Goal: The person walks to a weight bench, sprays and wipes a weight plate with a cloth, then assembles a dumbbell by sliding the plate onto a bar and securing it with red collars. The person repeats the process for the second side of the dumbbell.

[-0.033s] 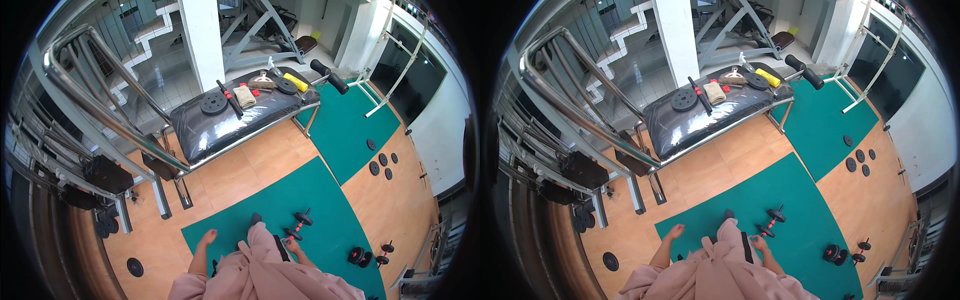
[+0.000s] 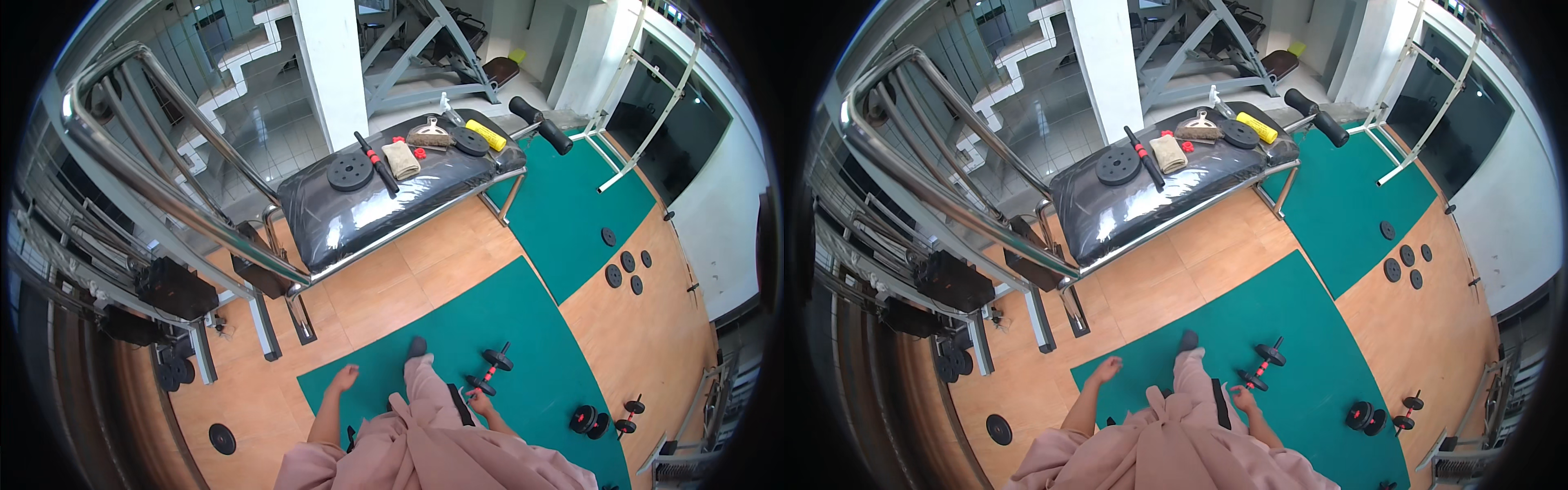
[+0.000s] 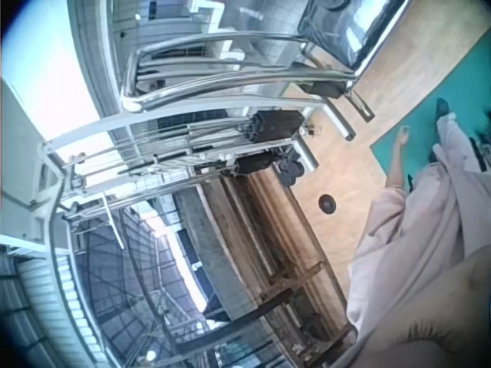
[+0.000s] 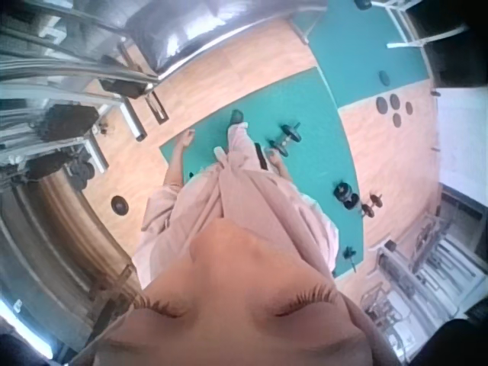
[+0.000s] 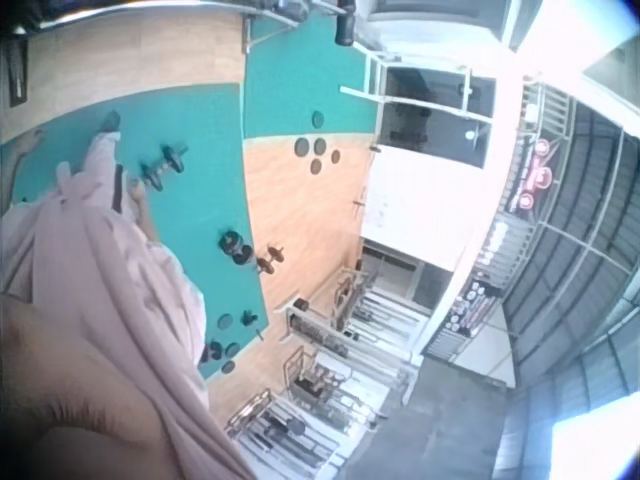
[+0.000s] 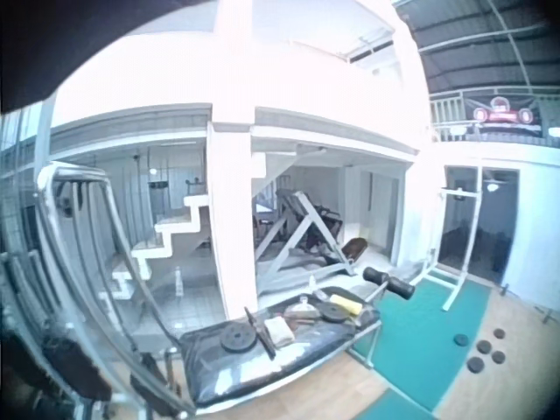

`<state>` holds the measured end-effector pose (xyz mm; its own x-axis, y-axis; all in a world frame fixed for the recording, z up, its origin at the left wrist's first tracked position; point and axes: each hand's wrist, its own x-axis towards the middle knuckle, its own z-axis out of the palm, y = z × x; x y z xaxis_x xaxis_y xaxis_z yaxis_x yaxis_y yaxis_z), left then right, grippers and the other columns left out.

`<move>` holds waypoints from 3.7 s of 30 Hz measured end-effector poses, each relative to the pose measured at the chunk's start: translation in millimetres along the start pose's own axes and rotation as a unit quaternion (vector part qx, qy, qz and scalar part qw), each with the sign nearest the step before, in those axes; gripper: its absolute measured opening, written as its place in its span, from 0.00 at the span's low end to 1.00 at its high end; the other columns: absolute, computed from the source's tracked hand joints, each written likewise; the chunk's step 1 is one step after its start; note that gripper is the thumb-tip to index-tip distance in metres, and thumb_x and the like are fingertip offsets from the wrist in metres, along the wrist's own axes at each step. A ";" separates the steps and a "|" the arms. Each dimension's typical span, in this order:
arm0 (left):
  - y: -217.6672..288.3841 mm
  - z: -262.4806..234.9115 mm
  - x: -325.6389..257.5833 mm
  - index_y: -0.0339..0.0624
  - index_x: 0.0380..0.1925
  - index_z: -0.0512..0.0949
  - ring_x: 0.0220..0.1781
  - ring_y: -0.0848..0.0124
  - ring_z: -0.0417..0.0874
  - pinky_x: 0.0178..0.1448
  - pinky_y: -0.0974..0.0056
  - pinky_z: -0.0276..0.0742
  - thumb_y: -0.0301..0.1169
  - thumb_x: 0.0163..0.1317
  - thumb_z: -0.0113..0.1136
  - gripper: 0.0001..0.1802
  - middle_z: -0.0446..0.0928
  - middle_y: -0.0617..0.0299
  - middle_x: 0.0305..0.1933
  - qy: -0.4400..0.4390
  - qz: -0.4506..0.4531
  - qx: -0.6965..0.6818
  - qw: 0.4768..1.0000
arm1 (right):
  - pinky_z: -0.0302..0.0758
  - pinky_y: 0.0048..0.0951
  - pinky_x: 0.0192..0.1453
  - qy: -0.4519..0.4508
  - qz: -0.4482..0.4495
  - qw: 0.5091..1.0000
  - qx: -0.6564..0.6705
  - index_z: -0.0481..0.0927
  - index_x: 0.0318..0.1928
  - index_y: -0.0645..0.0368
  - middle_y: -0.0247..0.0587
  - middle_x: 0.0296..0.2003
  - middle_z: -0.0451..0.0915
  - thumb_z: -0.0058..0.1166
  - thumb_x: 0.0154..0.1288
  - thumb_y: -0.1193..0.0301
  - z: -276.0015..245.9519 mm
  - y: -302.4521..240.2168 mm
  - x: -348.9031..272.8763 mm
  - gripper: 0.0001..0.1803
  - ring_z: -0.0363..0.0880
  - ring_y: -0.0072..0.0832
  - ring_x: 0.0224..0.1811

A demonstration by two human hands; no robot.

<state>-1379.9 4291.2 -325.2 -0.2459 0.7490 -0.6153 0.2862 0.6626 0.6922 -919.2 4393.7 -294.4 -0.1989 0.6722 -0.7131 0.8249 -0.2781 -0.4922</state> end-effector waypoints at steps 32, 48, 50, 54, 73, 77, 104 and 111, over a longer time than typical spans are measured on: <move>405.7 -287.7 386.0 0.39 0.52 0.68 0.54 0.69 0.73 0.56 0.66 0.69 0.22 0.59 0.54 0.20 0.71 0.57 0.54 0.237 0.218 -0.271 0.907 | 0.71 0.32 0.43 0.260 -0.414 0.872 -0.018 0.77 0.41 0.56 0.40 0.33 0.71 0.52 0.55 0.76 -228.7 -663.5 371.0 0.11 0.73 0.34 0.37; 503.9 -226.0 409.2 0.40 0.53 0.68 0.52 0.73 0.73 0.58 0.68 0.68 0.25 0.64 0.50 0.16 0.72 0.62 0.51 -0.167 0.176 -0.235 0.941 | 0.72 0.30 0.45 0.381 -0.209 0.886 0.162 0.76 0.44 0.57 0.40 0.38 0.73 0.54 0.54 0.77 -374.9 -603.6 466.6 0.14 0.75 0.29 0.37; 517.5 -213.0 422.3 0.40 0.53 0.68 0.54 0.73 0.72 0.58 0.68 0.68 0.24 0.64 0.50 0.16 0.70 0.62 0.53 -0.147 0.197 -0.223 0.943 | 0.72 0.30 0.47 0.390 -0.232 0.881 0.133 0.75 0.45 0.57 0.41 0.39 0.73 0.55 0.53 0.77 -394.2 -612.5 476.4 0.16 0.74 0.30 0.39; 565.2 -199.3 438.6 0.42 0.55 0.66 0.61 0.62 0.66 0.63 0.62 0.63 0.26 0.59 0.55 0.22 0.64 0.55 0.56 -0.014 0.252 -0.074 0.965 | 0.66 0.37 0.56 0.422 -0.291 0.857 0.054 0.68 0.51 0.61 0.47 0.45 0.69 0.57 0.49 0.77 -455.2 -639.3 509.7 0.25 0.68 0.40 0.50; 565.5 -106.3 484.6 0.38 0.69 0.47 0.76 0.54 0.39 0.73 0.46 0.35 0.53 0.64 0.41 0.42 0.40 0.49 0.75 0.253 0.151 0.312 0.903 | 0.74 0.36 0.50 0.442 -0.493 0.749 -0.001 0.69 0.54 0.63 0.49 0.52 0.69 0.68 0.50 0.65 -598.6 -704.5 586.5 0.32 0.72 0.40 0.52; 573.9 -114.6 484.6 0.38 0.70 0.45 0.76 0.53 0.37 0.73 0.46 0.33 0.55 0.65 0.38 0.42 0.40 0.50 0.75 0.212 0.155 0.305 0.916 | 0.64 0.33 0.62 0.390 -0.554 0.709 0.197 0.61 0.60 0.65 0.45 0.56 0.68 0.60 0.57 0.72 -615.2 -731.8 521.9 0.32 0.69 0.34 0.58; 372.5 -274.0 384.7 0.35 0.68 0.49 0.68 0.51 0.61 0.68 0.58 0.59 0.43 0.45 0.72 0.55 0.58 0.43 0.67 0.294 0.083 -0.041 0.951 | 0.71 0.40 0.33 -0.089 -0.398 0.908 -0.090 0.80 0.30 0.63 0.52 0.22 0.77 0.54 0.51 0.66 -251.6 -720.1 352.8 0.12 0.76 0.48 0.27; 372.7 -267.9 385.4 0.36 0.68 0.48 0.66 0.49 0.63 0.65 0.55 0.65 0.43 0.47 0.70 0.54 0.58 0.44 0.68 0.307 0.084 -0.025 0.948 | 0.71 0.40 0.34 -0.051 -0.387 0.919 -0.046 0.79 0.29 0.64 0.53 0.21 0.77 0.54 0.51 0.65 -229.0 -728.6 347.6 0.12 0.76 0.49 0.26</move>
<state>-1616.1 4828.3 -203.3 -0.6980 0.6956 -0.1705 0.3287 0.5226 0.7867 -1468.2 4987.1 -69.3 -0.7905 0.5746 -0.2118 0.4552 0.3200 -0.8309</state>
